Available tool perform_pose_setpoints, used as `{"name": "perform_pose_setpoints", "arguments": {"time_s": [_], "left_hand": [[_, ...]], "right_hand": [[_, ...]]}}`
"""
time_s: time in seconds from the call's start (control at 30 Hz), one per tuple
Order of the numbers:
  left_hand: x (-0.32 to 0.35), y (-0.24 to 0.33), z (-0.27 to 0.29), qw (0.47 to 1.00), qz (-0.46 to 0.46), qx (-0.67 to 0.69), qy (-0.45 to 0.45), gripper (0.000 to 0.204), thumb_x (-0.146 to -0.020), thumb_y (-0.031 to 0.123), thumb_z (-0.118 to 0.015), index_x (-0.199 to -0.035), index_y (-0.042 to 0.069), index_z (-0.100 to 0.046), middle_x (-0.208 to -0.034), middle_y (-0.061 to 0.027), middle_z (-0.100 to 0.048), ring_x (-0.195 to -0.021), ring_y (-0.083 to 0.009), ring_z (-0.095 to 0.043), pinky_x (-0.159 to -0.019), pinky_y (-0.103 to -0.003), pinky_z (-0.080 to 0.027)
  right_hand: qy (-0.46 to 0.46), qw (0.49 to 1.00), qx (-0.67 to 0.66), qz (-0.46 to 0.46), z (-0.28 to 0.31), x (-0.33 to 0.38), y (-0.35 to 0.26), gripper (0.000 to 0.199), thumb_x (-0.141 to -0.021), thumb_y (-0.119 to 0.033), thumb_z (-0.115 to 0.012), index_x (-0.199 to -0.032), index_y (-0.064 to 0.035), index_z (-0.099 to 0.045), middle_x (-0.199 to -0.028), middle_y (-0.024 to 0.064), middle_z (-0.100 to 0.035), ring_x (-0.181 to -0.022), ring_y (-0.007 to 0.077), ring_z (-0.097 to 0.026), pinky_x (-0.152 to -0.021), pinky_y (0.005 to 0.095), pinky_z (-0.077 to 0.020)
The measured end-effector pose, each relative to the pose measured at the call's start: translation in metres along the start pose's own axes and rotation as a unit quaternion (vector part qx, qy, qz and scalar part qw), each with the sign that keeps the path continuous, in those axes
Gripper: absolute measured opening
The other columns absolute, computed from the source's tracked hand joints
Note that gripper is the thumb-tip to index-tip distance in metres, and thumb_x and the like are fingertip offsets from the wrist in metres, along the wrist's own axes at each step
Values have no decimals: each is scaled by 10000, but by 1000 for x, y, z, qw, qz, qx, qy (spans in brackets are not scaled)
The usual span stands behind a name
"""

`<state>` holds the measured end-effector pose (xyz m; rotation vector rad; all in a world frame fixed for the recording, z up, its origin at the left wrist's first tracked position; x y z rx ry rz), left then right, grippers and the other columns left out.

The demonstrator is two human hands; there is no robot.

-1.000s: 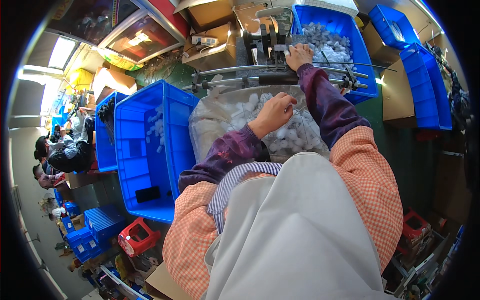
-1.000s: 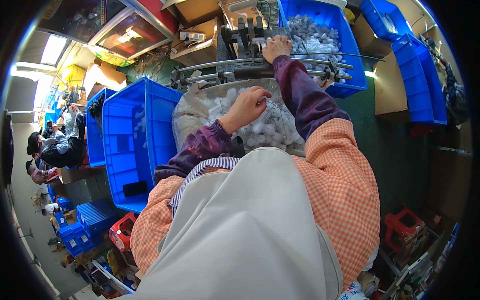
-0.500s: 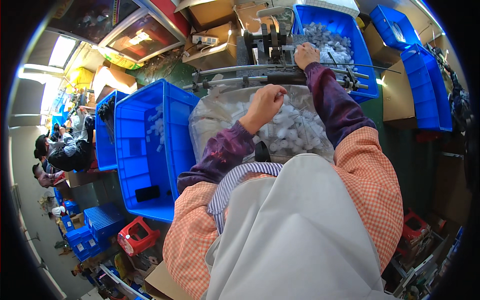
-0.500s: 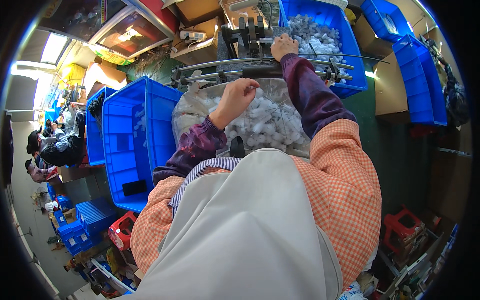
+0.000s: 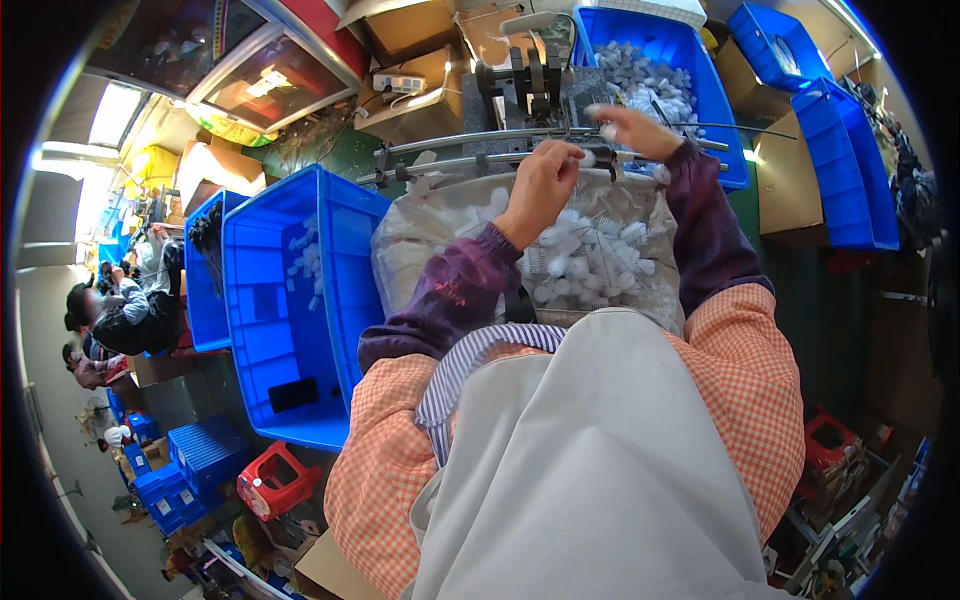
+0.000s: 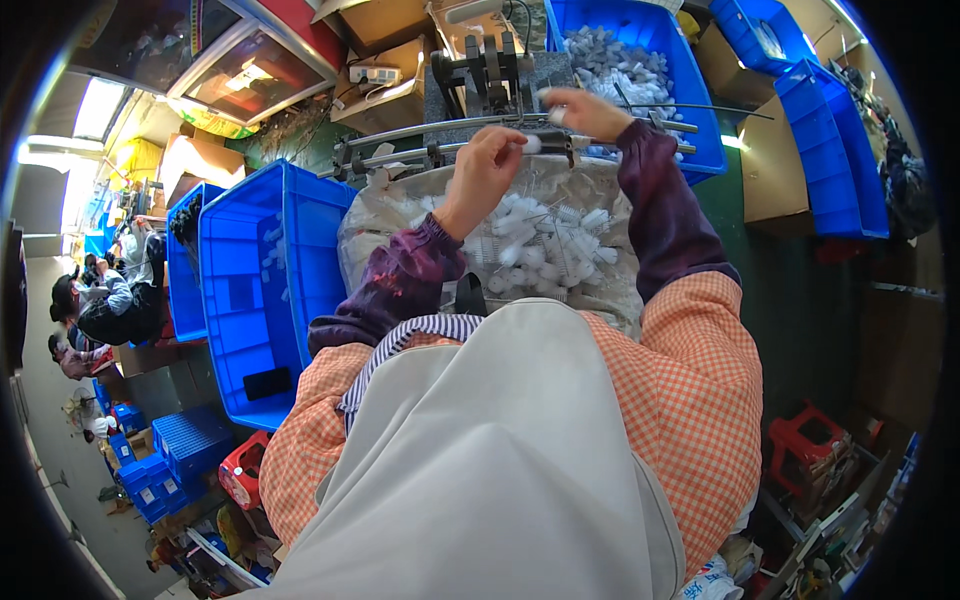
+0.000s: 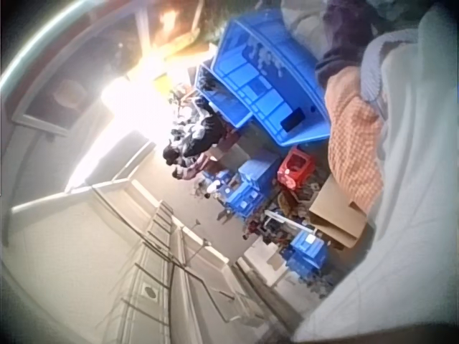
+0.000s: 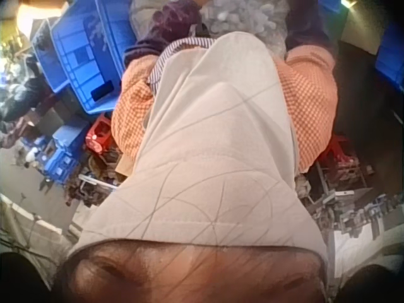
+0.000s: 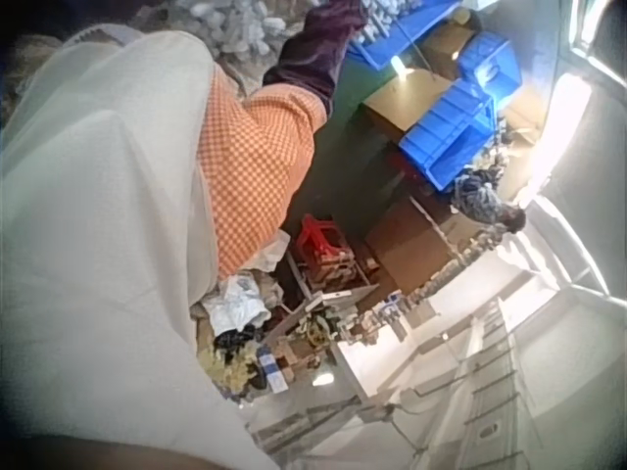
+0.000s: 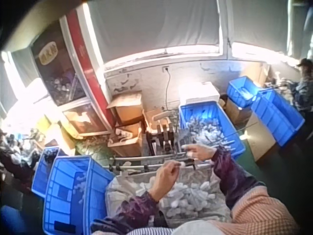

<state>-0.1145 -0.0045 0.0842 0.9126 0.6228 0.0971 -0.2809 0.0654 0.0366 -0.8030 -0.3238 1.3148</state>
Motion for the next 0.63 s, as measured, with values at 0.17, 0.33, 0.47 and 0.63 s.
{"name": "perform_pose_setpoints", "arguments": {"time_s": [0.17,0.33,0.47,0.63], "left_hand": [[3,-8,-7,997,38,-70,-12,327,-766,153,-643,-1053,30,-547,-896,-145,-597,-809,-261,-606,-680,-319,-481],[74,-34,-57,911,18,-272,-309,461,-722,354,-669,-1071,78,-551,-927,-133,-603,-926,-300,-556,-789,-397,-421],[96,-41,-61,893,-15,-319,-318,464,-708,368,-660,-1075,104,-558,-922,-115,-609,-925,-276,-550,-803,-410,-379],[99,-53,-73,861,15,-368,-351,474,-672,310,-684,-1085,119,-554,-923,-103,-613,-973,-253,-532,-810,-416,-363]], "right_hand": [[-60,990,-117,-54,-32,-7,-12,308,-852,-233,-549,-1093,-43,-559,-989,129,-614,-905,228,-587,-785,356,-439],[218,926,284,-117,-10,-41,38,131,-798,-196,-527,-880,-145,-615,-884,53,-603,-882,283,-551,-745,396,-436],[179,894,379,-156,-28,-57,52,120,-783,-204,-528,-867,-167,-606,-910,15,-601,-965,242,-508,-785,411,-412],[155,904,360,-170,-32,-65,60,164,-770,-221,-546,-905,-157,-613,-994,14,-606,-1013,239,-494,-858,432,-380]]}}
Point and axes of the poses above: each hand's wrist, its own x-axis away from the middle knuckle, its own z-axis out of the back of the hand, y = z × x, the point moved 8 cm from there along -x, towards the middle knuckle
